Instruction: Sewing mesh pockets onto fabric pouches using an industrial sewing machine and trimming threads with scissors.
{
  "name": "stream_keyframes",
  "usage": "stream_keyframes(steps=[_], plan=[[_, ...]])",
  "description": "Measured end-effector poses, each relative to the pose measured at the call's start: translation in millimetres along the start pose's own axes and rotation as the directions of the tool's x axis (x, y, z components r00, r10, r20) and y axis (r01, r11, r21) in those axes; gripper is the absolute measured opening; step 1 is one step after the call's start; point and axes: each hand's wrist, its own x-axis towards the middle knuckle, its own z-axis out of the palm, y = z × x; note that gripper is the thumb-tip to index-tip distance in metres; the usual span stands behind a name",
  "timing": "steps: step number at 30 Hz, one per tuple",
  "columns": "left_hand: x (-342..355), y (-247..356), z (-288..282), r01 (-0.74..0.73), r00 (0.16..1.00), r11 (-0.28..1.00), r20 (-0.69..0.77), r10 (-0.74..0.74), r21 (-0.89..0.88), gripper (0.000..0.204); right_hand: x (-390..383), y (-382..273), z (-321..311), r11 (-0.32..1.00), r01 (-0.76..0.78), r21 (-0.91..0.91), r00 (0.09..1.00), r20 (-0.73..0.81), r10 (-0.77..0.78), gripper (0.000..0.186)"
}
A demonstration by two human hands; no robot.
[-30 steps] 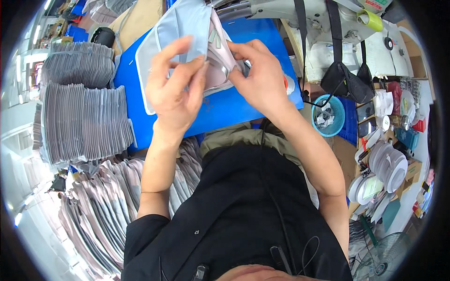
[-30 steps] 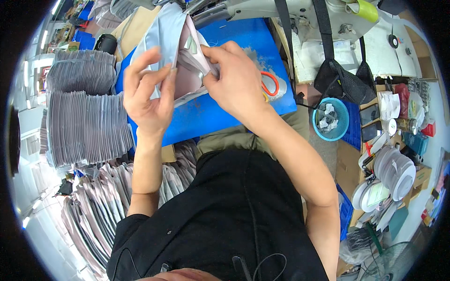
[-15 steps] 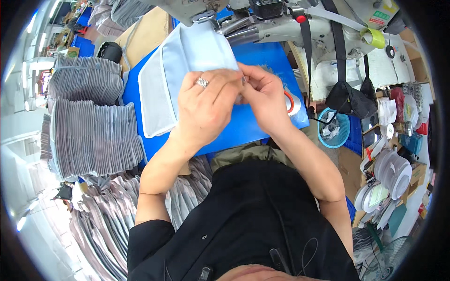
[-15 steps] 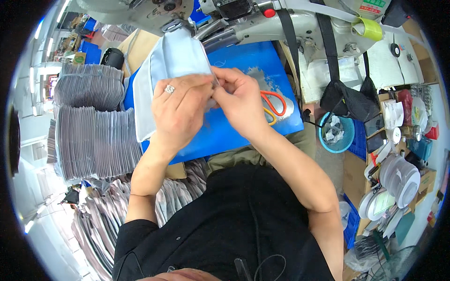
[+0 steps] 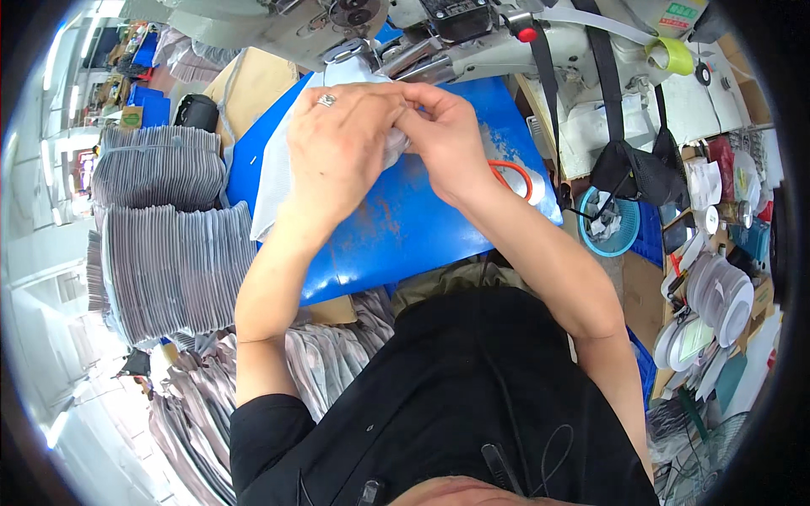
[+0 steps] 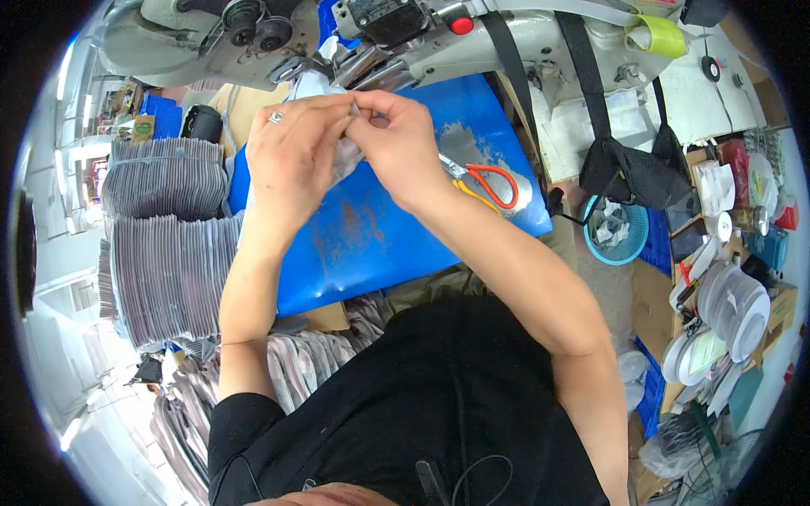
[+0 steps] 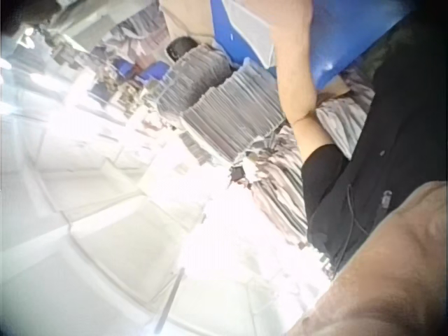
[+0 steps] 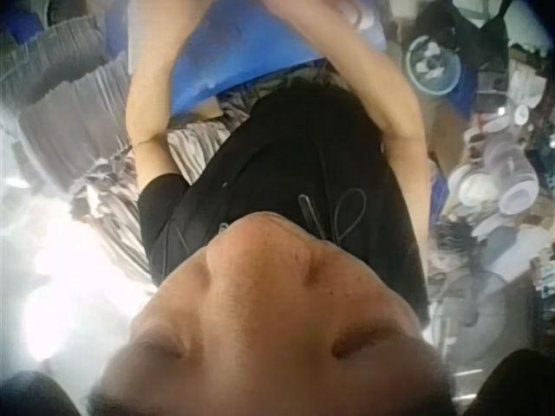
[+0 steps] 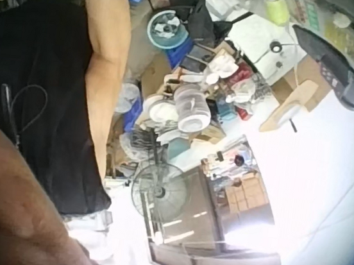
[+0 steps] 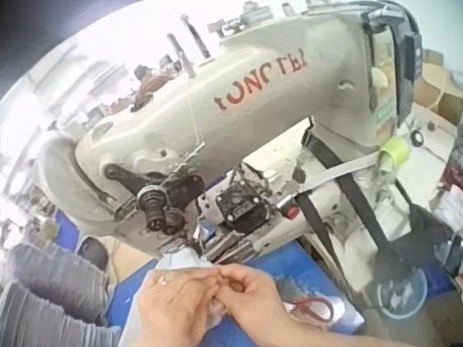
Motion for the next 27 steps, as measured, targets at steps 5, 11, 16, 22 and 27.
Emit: stream_keyframes(steps=[5, 11, 16, 22, 27], plan=[[-14, -14, -1, 0.079, 0.997, 0.997, 0.001, -0.079, -0.024, 0.026, 2, -14, 4, 0.992, -0.085, -0.09, 0.995, -0.062, 0.08, 0.021], [-46, -29, -15, 0.472, 0.808, 0.877, 0.351, -0.473, 0.095, 0.073, 4, -6, 8, 0.969, 0.043, -0.242, 0.995, -0.08, -0.064, 0.021], [-45, -36, -29, 0.416, 0.783, 0.908, 0.487, -0.387, 0.052, 0.07, 8, 1, 5, 0.915, 0.085, -0.395, 0.987, -0.094, -0.133, 0.029], [-25, -19, -66, 0.096, 0.894, 0.984, 0.421, -0.152, 0.15, 0.07, 3, 0, 16, 0.884, 0.075, -0.461, 0.984, -0.109, -0.14, 0.039], [-7, -24, -75, -0.053, 0.873, 0.991, 0.488, -0.014, 0.123, 0.06, -4, -15, 10, 0.878, -0.044, -0.477, 0.998, -0.06, 0.017, 0.042]])
